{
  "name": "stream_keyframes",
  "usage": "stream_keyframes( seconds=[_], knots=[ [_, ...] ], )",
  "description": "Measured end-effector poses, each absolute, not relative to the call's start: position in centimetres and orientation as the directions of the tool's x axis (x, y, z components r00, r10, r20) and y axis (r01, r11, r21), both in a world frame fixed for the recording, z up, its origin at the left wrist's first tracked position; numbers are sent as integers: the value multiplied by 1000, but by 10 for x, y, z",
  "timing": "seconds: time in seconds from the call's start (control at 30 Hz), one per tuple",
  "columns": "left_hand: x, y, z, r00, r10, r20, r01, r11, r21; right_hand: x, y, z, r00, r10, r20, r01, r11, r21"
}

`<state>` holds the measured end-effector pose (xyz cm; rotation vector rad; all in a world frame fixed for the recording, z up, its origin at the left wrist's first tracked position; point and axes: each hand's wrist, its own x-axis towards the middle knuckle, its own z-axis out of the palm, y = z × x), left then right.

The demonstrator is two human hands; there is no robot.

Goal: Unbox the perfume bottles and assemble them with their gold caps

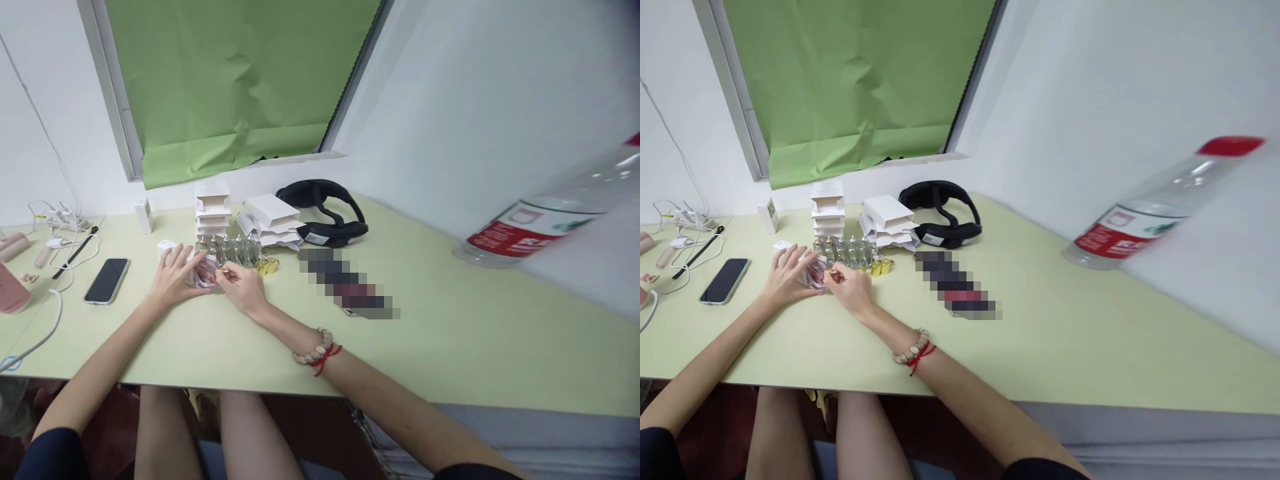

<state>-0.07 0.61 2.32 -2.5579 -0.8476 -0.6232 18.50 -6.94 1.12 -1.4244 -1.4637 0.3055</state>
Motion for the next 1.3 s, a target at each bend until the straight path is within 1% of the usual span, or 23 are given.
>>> stream_keyframes(
  seconds=[0.13,0.4,0.5,0.6,0.67,0.73,0.83,0.97,1.07,1.17,1.23,1.3],
  knots=[
    [-22,23,23,643,539,544,702,-699,-137,190,-71,11,244,818,520,555,322,-767],
    [-46,45,12,518,604,606,774,-633,-31,191,-73,10,214,792,572,635,332,-698],
    [-42,36,13,463,590,662,795,-606,-16,190,-73,11,211,790,575,650,326,-687],
    [-31,18,18,498,504,706,757,-650,-70,188,-73,13,206,796,569,664,314,-679],
    [-21,5,21,567,421,708,688,-715,-126,186,-72,14,191,809,556,662,312,-681],
    [-11,-4,21,634,368,680,609,-779,-147,183,-71,16,175,823,540,648,316,-692],
    [0,-11,18,695,368,618,526,-846,-87,177,-69,17,143,842,520,613,337,-715],
    [4,-13,18,713,403,573,479,-878,22,172,-68,18,67,870,488,545,378,-749],
    [3,-13,18,691,429,582,488,-871,62,173,-67,16,-15,919,394,452,357,-817],
    [2,-11,14,640,475,604,550,-832,72,176,-65,12,-152,951,268,372,307,-876],
    [1,-10,11,588,542,600,630,-773,80,177,-63,8,-215,947,239,414,310,-856],
    [0,-9,8,542,628,558,708,-699,99,177,-61,4,-229,942,246,511,332,-793]
  ],
)
